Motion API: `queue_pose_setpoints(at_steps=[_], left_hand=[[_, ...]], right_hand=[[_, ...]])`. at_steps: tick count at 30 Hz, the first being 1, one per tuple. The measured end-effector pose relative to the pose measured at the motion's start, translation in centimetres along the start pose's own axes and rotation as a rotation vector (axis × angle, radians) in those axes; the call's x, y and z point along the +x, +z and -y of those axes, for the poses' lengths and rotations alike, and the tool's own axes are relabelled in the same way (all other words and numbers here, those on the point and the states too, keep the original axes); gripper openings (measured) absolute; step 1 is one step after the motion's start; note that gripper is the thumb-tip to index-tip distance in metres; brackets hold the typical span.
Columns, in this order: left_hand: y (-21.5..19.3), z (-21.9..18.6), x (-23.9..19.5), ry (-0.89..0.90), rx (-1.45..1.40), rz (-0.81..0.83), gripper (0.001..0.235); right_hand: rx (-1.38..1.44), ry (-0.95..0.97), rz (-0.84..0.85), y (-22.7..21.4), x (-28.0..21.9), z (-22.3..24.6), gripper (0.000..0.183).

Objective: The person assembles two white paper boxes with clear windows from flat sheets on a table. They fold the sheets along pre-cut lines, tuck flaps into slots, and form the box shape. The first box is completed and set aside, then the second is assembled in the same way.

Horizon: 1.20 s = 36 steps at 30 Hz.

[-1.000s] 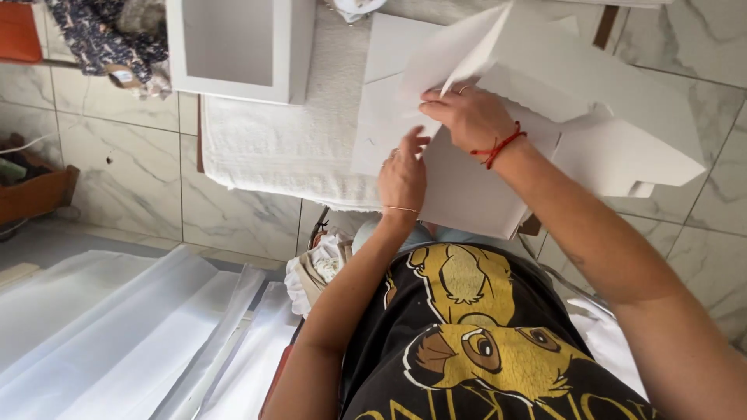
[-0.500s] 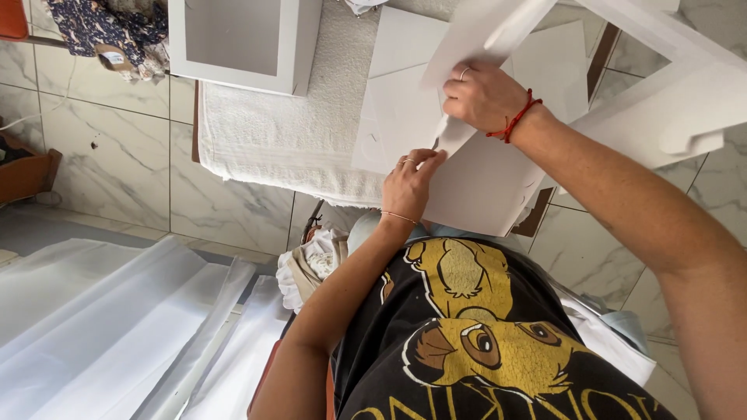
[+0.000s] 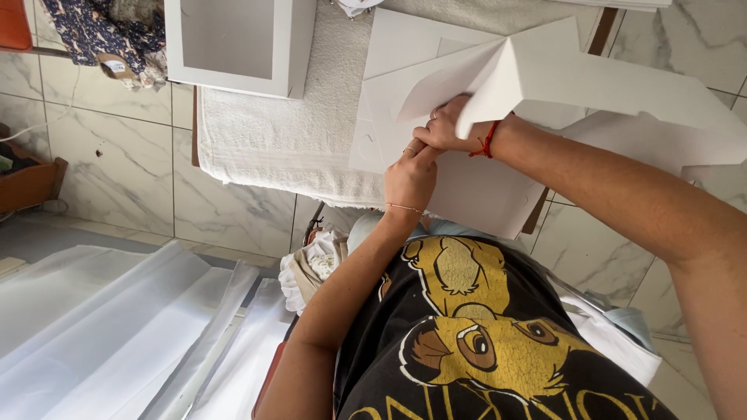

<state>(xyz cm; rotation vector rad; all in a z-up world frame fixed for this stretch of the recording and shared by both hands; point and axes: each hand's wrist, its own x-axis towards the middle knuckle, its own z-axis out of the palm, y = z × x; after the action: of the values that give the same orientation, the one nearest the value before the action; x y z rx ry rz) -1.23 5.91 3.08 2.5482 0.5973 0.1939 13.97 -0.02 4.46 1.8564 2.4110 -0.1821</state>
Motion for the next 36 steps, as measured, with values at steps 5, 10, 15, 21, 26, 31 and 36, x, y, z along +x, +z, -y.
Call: queue_pose_setpoints(at_steps=[5,10,15,21,26,31,36], left_hand=[[-0.6,0.6,0.6,-0.106,-0.213,0.182,0.012],[-5.0,1.5,2.1,-0.243,-0.200,0.253,0.029],[-8.7,-1.0,6.5,0.000,-0.352,-0.104,0.058],[-6.2,-3.5,8.4,0.256,-0.584,-0.341,0.017],[-5.1,-3.9,7.3,0.346,-0.343,-0.533,0.017],[-4.9,-4.3,6.5,0.409,-0.320,-0.573,0.017],[-4.4,-4.5,6.1,0.353,-0.323,-0.602,0.022]], right_hand=[[-0.138,0.142,-0.455,1.2,-0.6,0.7,0.011],[0.021,0.345,-0.354,-12.3,-3.9,5.4,0.002],[0.048,0.356,-0.751,-17.6,-6.4,3.6,0.020],[-0.222,0.460,-0.619,-18.1,-6.0,-0.6,0.024],[0.385,0.693,-0.738,-18.7,-7.0,-1.7,0.014],[0.067,0.537,-0.477,-18.2,-5.8,-0.5,0.012],[-0.057,0.695,-0.278,-16.7,-4.4,0.9,0.017]])
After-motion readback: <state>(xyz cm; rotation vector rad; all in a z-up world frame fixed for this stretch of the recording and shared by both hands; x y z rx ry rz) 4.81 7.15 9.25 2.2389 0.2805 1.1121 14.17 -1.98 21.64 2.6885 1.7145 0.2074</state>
